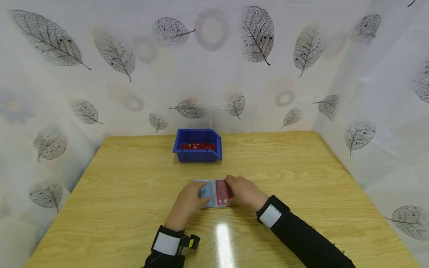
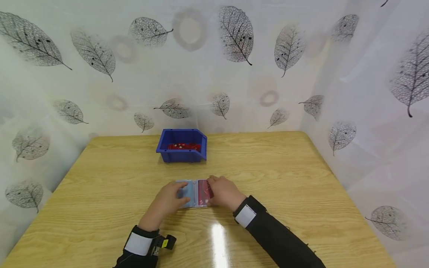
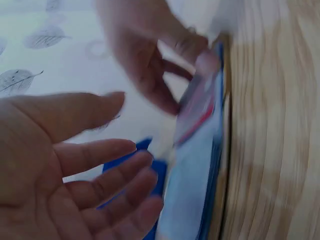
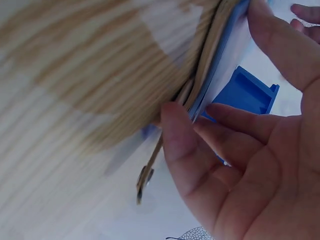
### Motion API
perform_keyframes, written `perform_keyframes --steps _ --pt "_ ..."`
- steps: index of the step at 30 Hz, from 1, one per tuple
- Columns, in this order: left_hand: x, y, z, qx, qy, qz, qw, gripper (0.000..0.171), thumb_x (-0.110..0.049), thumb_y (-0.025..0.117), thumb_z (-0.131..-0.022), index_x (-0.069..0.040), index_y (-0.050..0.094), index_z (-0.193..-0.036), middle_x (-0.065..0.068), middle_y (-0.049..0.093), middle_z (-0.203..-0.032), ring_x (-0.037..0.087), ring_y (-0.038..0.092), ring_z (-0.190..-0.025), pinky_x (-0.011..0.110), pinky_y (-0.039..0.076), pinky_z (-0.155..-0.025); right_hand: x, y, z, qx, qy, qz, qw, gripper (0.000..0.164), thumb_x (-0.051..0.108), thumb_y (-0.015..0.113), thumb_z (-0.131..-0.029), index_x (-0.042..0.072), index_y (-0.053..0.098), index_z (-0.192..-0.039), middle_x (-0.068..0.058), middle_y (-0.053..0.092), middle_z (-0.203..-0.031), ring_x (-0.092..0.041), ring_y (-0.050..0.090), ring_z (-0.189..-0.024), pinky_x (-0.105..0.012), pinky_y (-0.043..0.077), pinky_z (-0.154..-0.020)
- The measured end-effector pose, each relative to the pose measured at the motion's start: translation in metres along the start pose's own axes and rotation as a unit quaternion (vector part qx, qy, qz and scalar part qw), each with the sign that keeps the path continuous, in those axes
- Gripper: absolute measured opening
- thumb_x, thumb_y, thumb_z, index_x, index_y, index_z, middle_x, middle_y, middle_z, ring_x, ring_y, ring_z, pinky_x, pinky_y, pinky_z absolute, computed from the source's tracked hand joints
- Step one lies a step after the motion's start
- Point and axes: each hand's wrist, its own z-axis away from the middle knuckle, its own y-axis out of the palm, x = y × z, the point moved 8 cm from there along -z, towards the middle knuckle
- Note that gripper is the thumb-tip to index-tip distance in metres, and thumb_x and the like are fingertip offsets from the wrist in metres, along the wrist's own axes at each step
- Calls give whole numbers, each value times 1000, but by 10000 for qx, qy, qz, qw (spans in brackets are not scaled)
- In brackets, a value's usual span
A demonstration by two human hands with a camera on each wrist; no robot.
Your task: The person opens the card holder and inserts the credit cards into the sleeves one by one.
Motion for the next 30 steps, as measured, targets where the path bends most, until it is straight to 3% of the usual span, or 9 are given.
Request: perform_keyframes --steps 3,8,11,14,20,26,30 --pt "10 -9 6 38 -74 -310 9995 53 -15 80 -80 3 61 -126 24 58 -126 39 55 -116 52 45 -96 -1 -1 2 2 -8 115 9999 78 29 85 -75 0 50 -138 -16 51 -140 -36 53 -122 -47 38 -106" --pt "13 -4 9 438 7 -208 9988 60 -12 83 -75 8 59 -126 26 59 -124 40 56 -115 52 46 -95 -1 -3 6 -27 -188 253 9995 75 27 86 -74 1 52 -135 -18 54 -135 -37 52 -119 -48 42 -102" --pt "12 0 6 287 10 -427 9987 63 -13 85 -73 9 59 -125 26 59 -122 39 57 -112 50 46 -95 -2 -6 7 -129 -336 389 9986 76 26 87 -71 2 54 -134 -18 54 -129 -36 51 -114 -47 43 -98" --pt "8 4 3 82 56 -925 9957 58 -17 87 -71 6 63 -119 20 64 -110 32 61 -101 44 50 -88 -3 -9 7 -253 -484 346 9979 75 22 89 -69 3 55 -133 -18 53 -121 -32 51 -105 -44 45 -92" --pt "0 10 0 -62 6 -1541 9880 41 -24 86 -71 -3 72 -102 8 61 -88 19 58 -79 36 50 -69 -8 -18 2 -106 -94 -825 9965 69 7 81 -76 5 50 -138 -18 45 -126 -23 54 -97 -34 52 -76" --pt "1 10 0 -127 -170 -1572 9873 42 -31 84 -74 -6 74 -107 9 63 -91 22 62 -81 37 51 -67 6 -32 -1 -422 -102 -2347 9711 67 0 73 -82 2 43 -142 -20 47 -134 -14 58 -77 -28 50 -64" --pt "2 10 0 -179 -108 -1461 9890 43 -31 84 -74 -7 74 -108 9 62 -90 21 61 -79 37 51 -65 22 -28 -5 -240 -324 -2601 9647 63 3 74 -83 -1 46 -138 -16 60 -119 -16 64 -80 -29 53 -65"
